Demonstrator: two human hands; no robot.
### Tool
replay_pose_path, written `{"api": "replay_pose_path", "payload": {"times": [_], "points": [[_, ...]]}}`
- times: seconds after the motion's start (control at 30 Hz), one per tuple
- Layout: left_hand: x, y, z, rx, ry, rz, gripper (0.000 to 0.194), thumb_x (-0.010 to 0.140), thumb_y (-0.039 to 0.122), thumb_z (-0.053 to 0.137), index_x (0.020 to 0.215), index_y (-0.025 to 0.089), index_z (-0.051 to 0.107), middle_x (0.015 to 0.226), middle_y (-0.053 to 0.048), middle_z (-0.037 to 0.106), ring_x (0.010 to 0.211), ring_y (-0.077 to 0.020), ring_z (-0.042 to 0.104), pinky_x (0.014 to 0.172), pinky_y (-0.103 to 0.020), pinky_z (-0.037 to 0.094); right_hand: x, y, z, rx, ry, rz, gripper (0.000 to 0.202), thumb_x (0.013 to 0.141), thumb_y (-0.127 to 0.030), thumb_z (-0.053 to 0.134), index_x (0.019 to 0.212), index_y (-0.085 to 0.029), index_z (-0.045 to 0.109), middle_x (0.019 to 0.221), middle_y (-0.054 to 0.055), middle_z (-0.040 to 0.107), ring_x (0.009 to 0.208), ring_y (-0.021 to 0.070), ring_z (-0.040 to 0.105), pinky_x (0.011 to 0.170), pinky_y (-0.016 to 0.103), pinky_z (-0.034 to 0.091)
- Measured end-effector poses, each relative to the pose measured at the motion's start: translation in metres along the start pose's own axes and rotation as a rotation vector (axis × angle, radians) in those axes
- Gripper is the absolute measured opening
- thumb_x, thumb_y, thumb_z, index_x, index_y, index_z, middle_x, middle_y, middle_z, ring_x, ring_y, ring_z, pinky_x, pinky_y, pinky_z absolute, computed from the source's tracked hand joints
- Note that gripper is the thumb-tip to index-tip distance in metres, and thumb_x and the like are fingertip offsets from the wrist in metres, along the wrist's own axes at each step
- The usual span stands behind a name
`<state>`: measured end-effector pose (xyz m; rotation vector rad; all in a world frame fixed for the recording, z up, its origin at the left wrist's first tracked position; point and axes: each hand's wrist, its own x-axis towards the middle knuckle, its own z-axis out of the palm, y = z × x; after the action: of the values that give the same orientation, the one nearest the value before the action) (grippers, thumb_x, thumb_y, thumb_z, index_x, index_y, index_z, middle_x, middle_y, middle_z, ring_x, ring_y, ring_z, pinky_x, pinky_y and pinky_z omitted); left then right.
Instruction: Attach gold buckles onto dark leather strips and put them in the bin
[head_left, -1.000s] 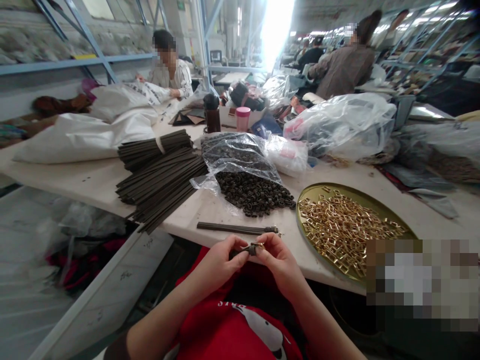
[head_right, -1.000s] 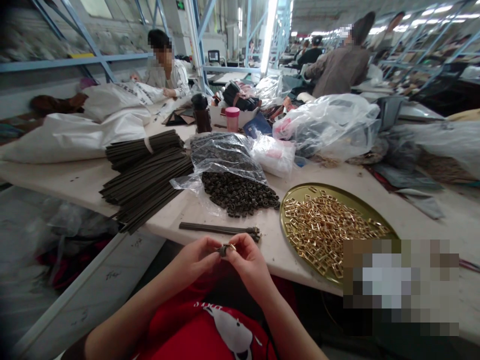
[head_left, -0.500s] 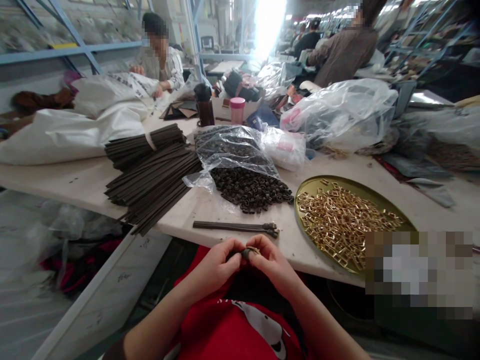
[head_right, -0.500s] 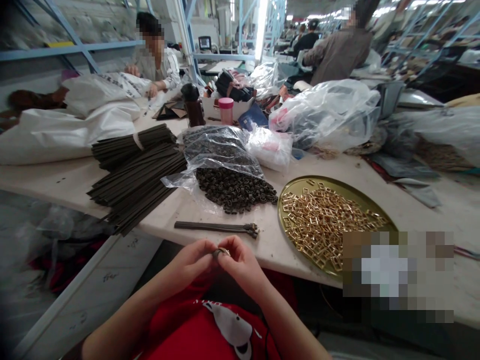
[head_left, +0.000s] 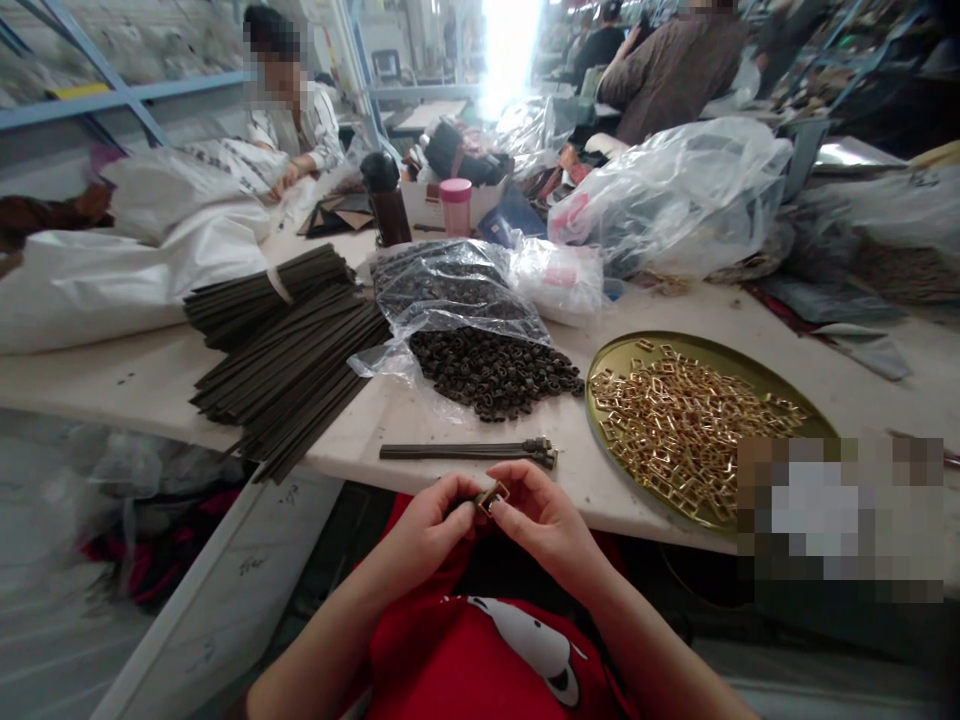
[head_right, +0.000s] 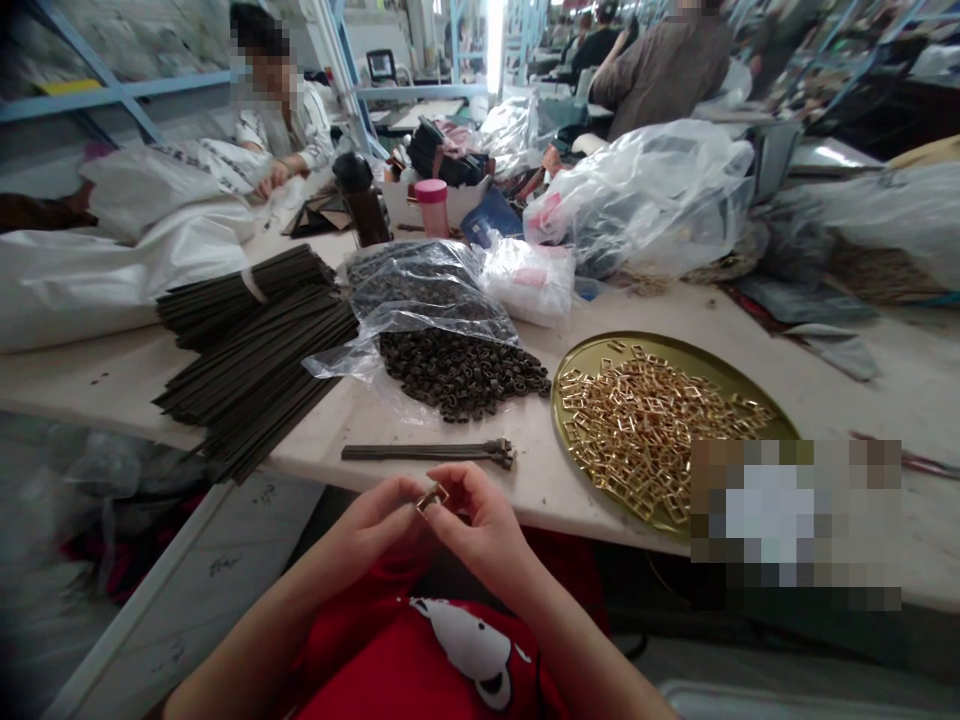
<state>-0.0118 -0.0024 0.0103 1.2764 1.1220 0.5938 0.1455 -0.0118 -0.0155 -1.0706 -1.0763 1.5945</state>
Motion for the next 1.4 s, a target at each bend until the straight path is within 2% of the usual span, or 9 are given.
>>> {"api": "replay_pose_path", "payload": {"times": [0.2, 0.4, 0.53, 0.63, 0.73, 0.87, 1.07, 1.2, 1.4], "points": [[0.002, -0.003, 0.001, -0.032, -0.004, -0.029, 0.014, 0.08, 0.027, 0.049, 0.085, 0.015, 0.052, 0.074, 0.0, 0.053, 0.067, -0.0113, 0.047, 0.064, -0.023, 0.039, 0.0, 0.008, -0.002, -0.011, -0.002, -0.016, 0.029, 0.07, -0.029, 0.063, 0.097, -0.024, 0.054, 0.079, -0.001, 0.055, 0.068, 0.012, 0.05, 0.063, 0.026, 0.041], [0.002, -0.007, 0.003, 0.056, 0.014, -0.006, 0.013, 0.082, 0.024, 0.046, 0.086, 0.015, 0.054, 0.075, 0.0, 0.055, 0.067, -0.0116, 0.048, 0.063, -0.023, 0.039, 0.0, 0.011, -0.002, -0.186, 0.126, -0.135, 0.018, 0.079, -0.032, 0.056, 0.094, -0.023, 0.059, 0.082, 0.001, 0.055, 0.073, 0.0135, 0.052, 0.066, 0.027, 0.043], [0.001, -0.005, 0.004, 0.061, 0.03, -0.031, 0.013, 0.081, 0.025, 0.047, 0.084, 0.014, 0.054, 0.068, 0.002, 0.052, 0.061, -0.0102, 0.046, 0.058, -0.021, 0.037, -0.001, 0.011, -0.003, -0.096, 0.15, -0.069, 0.022, 0.081, -0.039, 0.051, 0.094, -0.023, 0.059, 0.075, 0.0, 0.057, 0.069, 0.0134, 0.053, 0.066, 0.028, 0.043], [0.0, -0.004, 0.004, 0.05, 0.03, -0.035, 0.014, 0.081, 0.025, 0.047, 0.085, 0.014, 0.054, 0.069, 0.002, 0.053, 0.061, -0.0099, 0.046, 0.056, -0.021, 0.037, -0.001, 0.013, -0.002, -0.005, 0.115, -0.021, 0.029, 0.08, -0.041, 0.053, 0.102, -0.023, 0.057, 0.077, -0.001, 0.057, 0.069, 0.0127, 0.053, 0.067, 0.028, 0.044], [-0.001, -0.003, 0.004, 0.077, 0.026, 0.002, 0.015, 0.081, 0.024, 0.046, 0.088, 0.014, 0.055, 0.076, 0.0, 0.057, 0.067, -0.0116, 0.05, 0.062, -0.022, 0.04, -0.002, 0.015, -0.001, -0.053, 0.038, -0.044, 0.039, 0.073, -0.034, 0.062, 0.11, -0.026, 0.052, 0.087, 0.0, 0.056, 0.074, 0.0128, 0.052, 0.068, 0.027, 0.043], [-0.002, -0.002, 0.004, 0.174, 0.06, 0.043, 0.016, 0.081, 0.023, 0.046, 0.09, 0.014, 0.056, 0.082, -0.001, 0.061, 0.074, -0.0136, 0.054, 0.069, -0.024, 0.042, 0.0, 0.016, -0.001, -0.221, 0.016, -0.093, 0.022, 0.074, -0.029, 0.061, 0.095, -0.022, 0.058, 0.086, 0.001, 0.055, 0.074, 0.0127, 0.051, 0.065, 0.025, 0.042], [-0.007, -0.004, 0.004, 0.213, 0.051, 0.005, 0.015, 0.079, 0.021, 0.046, 0.087, 0.014, 0.057, 0.078, -0.001, 0.062, 0.071, -0.0134, 0.055, 0.065, -0.023, 0.043, -0.002, 0.021, -0.001, -0.117, -0.022, 0.022, 0.025, 0.072, -0.032, 0.061, 0.092, -0.02, 0.052, 0.073, -0.003, 0.054, 0.064, 0.0105, 0.05, 0.06, 0.023, 0.042], [-0.009, -0.003, 0.005, 0.251, 0.082, 0.026, 0.015, 0.077, 0.019, 0.047, 0.086, 0.015, 0.058, 0.082, -0.001, 0.064, 0.076, -0.0141, 0.057, 0.071, -0.023, 0.043, -0.006, 0.02, 0.001, -0.318, 0.001, -0.037, 0.021, 0.073, -0.025, 0.058, 0.092, -0.02, 0.05, 0.074, -0.003, 0.053, 0.063, 0.0105, 0.051, 0.058, 0.023, 0.042], [-0.012, -0.002, 0.003, 0.32, 0.077, 0.031, 0.014, 0.077, 0.019, 0.046, 0.082, 0.015, 0.058, 0.079, 0.0, 0.065, 0.073, -0.0136, 0.057, 0.067, -0.023, 0.043, -0.011, 0.009, 0.001, -0.54, -0.072, -0.148, 0.016, 0.081, -0.021, 0.044, 0.095, -0.019, 0.051, 0.084, 0.002, 0.058, 0.073, 0.0129, 0.054, 0.067, 0.026, 0.044]]}}
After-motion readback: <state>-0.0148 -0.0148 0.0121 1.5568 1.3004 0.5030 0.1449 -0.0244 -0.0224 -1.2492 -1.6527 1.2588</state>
